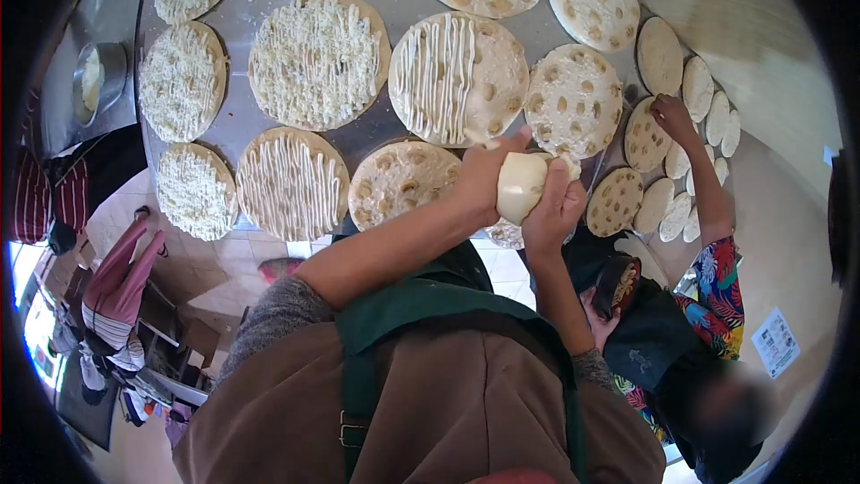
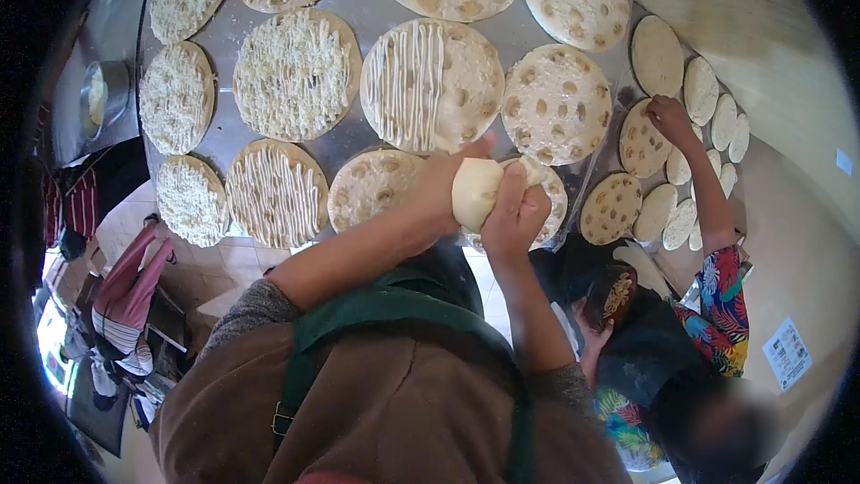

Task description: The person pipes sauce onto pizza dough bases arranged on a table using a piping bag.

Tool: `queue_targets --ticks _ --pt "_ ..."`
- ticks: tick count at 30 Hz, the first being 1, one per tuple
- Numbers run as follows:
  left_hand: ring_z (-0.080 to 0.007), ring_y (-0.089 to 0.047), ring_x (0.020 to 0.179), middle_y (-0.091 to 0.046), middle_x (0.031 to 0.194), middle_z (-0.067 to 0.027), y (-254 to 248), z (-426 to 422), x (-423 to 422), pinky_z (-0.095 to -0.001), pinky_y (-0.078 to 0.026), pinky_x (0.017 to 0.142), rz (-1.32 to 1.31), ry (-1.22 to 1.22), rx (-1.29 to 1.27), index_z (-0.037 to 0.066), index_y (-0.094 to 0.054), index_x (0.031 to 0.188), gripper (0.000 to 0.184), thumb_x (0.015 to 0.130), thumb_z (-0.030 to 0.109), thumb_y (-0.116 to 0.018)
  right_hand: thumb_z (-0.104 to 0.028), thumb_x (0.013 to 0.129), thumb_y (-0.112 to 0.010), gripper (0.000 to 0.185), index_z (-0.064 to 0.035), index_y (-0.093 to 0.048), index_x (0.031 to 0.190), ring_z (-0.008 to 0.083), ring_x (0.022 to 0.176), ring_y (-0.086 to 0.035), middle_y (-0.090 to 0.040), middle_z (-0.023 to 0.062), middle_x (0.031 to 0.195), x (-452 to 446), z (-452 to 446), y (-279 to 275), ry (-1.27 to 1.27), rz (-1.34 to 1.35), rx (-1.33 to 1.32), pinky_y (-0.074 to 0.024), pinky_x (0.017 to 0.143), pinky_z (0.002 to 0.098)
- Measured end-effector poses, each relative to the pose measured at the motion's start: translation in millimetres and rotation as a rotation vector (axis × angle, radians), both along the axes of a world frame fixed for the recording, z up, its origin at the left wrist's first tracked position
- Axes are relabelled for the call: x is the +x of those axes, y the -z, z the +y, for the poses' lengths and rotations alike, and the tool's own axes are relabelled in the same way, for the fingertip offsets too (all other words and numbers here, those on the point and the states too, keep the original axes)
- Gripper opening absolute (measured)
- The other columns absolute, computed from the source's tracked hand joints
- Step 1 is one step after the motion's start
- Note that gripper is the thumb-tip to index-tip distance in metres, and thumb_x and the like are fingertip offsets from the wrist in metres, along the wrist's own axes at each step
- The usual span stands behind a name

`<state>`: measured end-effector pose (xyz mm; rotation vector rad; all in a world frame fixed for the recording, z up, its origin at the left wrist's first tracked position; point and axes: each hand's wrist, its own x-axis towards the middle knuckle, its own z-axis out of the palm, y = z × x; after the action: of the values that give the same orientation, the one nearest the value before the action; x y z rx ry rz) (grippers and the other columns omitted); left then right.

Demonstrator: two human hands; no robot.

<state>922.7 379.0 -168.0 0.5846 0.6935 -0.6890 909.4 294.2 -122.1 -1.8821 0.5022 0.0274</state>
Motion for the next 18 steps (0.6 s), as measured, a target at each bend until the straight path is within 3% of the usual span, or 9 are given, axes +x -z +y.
queue_targets --ticks 3,7,9,12,15,16,18 --pt "-0.0177 -0.059 0.059 -0.057 0.072 -0.0082 -3.5 -9.0 23.3 -0.0326 -0.049 0.051 0.165 -0.264 -0.099 0.002 -0.053 0.082 0.033 0.084 0.033 -0.061 -0.022 0.091 -0.049 0.034 0.0004 -0.055 0.067 0.01 0.059 -0.047 -0.05 0.0031 0.062 20.1 -15.3 6.5 -0.012 -0.033 -0.217 -0.038 0.052 0.0285" --pt "-0.021 -0.06 0.063 -0.057 0.077 -0.0121 3.7 -14.7 73.6 -0.0364 -0.049 0.052 0.115 -0.406 -0.039 -0.004 -0.049 0.088 0.041 0.087 0.037 -0.055 -0.024 0.089 -0.051 0.034 0.0037 -0.053 0.071 0.0118 0.063 -0.048 -0.053 0.0091 0.07 79.2 -23.1 21.5 -0.036 -0.139 -0.385 -0.0381 0.054 0.0311" --pt "-0.0225 -0.06 0.065 -0.056 0.081 -0.014 16.6 -20.3 95.9 -0.0383 -0.05 0.053 0.092 -0.527 -0.032 -0.006 -0.047 0.091 0.045 0.088 0.038 -0.051 -0.026 0.089 -0.052 0.035 0.0048 -0.052 0.07 0.012 0.062 -0.047 -0.051 0.0096 0.068 110.3 -16.5 19.1 -0.198 -0.184 -0.505 -0.0373 0.054 0.032" --pt "-0.0242 -0.061 0.069 -0.056 0.085 -0.0159 36.4 -23.3 90.1 -0.0406 -0.051 0.056 0.107 -0.473 -0.019 -0.007 -0.045 0.097 0.045 0.09 0.038 -0.046 -0.027 0.088 -0.053 0.037 0.006 -0.05 0.071 0.0134 0.064 -0.046 -0.05 0.0104 0.069 105.8 -17.4 19.6 -0.232 -0.027 -0.476 -0.0368 0.055 0.0331" --pt "-0.0254 -0.062 0.075 -0.057 0.086 -0.0156 31.5 -28.5 22.4 -0.0391 -0.052 0.064 0.237 -0.398 0.022 -0.007 -0.046 0.105 0.042 0.09 0.032 -0.044 -0.026 0.088 -0.052 0.037 0.0066 -0.049 0.07 0.0163 0.064 -0.045 -0.05 0.0107 0.066 52.1 -17.3 12.0 -0.157 0.098 -0.439 -0.037 0.06 0.0351" --pt "-0.0248 -0.063 0.076 -0.059 0.088 -0.0147 16.5 -24.5 0.7 -0.0392 -0.052 0.064 0.217 -0.274 0.133 -0.002 -0.051 0.101 0.039 0.088 0.035 -0.046 -0.026 0.088 -0.051 0.037 0.0061 -0.05 0.069 0.0171 0.064 -0.045 -0.049 0.0109 0.065 28.8 -22.7 3.9 -0.178 0.17 -0.332 -0.037 0.062 0.0355" --pt "-0.0227 -0.063 0.075 -0.061 0.085 -0.0126 2.2 -24.4 -22.2 -0.0377 -0.05 0.061 0.325 -0.242 0.073 0.004 -0.058 0.091 0.035 0.086 0.037 -0.047 -0.026 0.088 -0.051 0.037 0.0054 -0.051 0.069 0.0174 0.063 -0.045 -0.048 0.0108 0.063 17.8 -24.3 -0.1 -0.193 0.195 -0.254 -0.0371 0.063 0.036"
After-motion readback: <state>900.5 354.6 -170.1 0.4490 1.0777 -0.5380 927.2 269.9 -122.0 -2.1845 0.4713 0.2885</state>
